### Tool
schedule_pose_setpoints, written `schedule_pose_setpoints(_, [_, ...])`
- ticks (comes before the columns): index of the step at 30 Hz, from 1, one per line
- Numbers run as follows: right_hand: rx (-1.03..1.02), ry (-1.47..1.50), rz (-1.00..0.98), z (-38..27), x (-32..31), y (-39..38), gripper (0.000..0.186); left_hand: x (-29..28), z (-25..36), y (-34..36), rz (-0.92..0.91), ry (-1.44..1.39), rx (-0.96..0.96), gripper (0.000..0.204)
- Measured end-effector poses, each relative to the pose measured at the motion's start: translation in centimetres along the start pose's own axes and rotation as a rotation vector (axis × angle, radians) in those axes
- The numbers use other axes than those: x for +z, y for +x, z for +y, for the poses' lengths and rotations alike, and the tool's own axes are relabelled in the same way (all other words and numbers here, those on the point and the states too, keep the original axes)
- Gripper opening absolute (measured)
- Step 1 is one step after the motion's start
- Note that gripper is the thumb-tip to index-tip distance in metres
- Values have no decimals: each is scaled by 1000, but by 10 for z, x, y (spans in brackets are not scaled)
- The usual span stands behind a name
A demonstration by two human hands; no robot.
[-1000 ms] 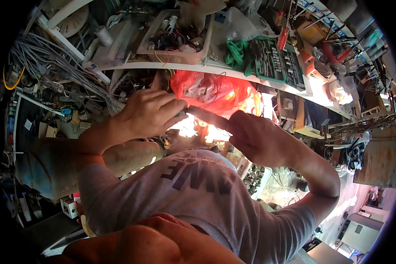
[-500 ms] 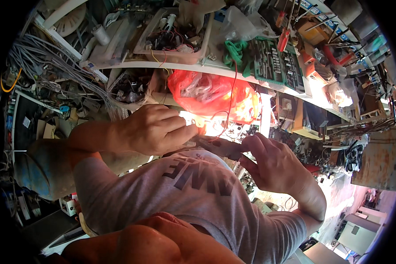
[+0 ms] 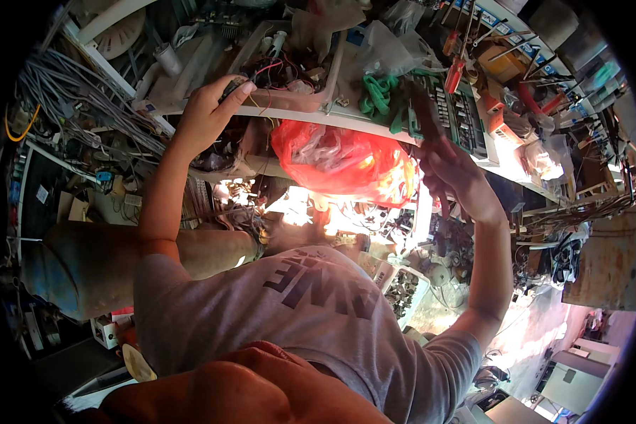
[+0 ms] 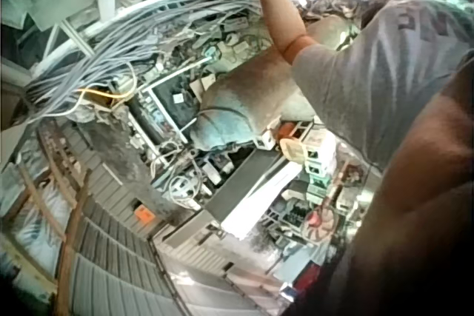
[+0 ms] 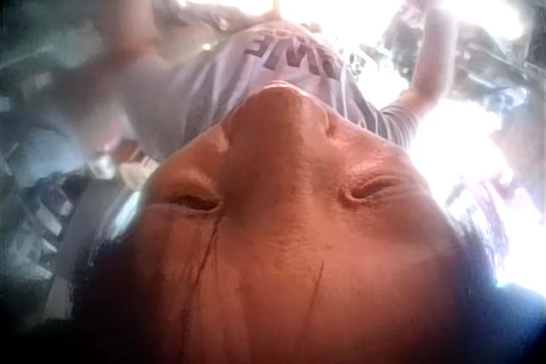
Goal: The person strips insulation from wires using pliers and manipulates various electronic components on a workbench. They carry a tray of small parts across a workshop before returning to the assembly area.
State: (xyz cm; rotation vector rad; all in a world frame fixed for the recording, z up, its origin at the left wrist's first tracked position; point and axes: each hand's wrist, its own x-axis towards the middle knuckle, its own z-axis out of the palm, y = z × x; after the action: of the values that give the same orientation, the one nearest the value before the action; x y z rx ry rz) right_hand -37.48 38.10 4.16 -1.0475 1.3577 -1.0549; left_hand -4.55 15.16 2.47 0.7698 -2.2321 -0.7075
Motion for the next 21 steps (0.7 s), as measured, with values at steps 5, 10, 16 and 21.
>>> schedule_pose_setpoints(5, [12, 231, -203, 13, 29, 118, 26, -11, -7, -24, 117, -76, -186, 38])
schedule_pose_setpoints(10, [75, 149, -191, 20, 59, 202, 33, -8, -8, -61, 217, -260, -251, 37])
schedule_pose_setpoints(16, [316, 554, -547, 54, 48, 222, 43, -4, -19, -92, 237, -408, -289, 30])
schedule_pose_setpoints(21, [329, 785, -410, 70, 67, 193, 41, -4, -18, -95, 228, -423, -345, 30])
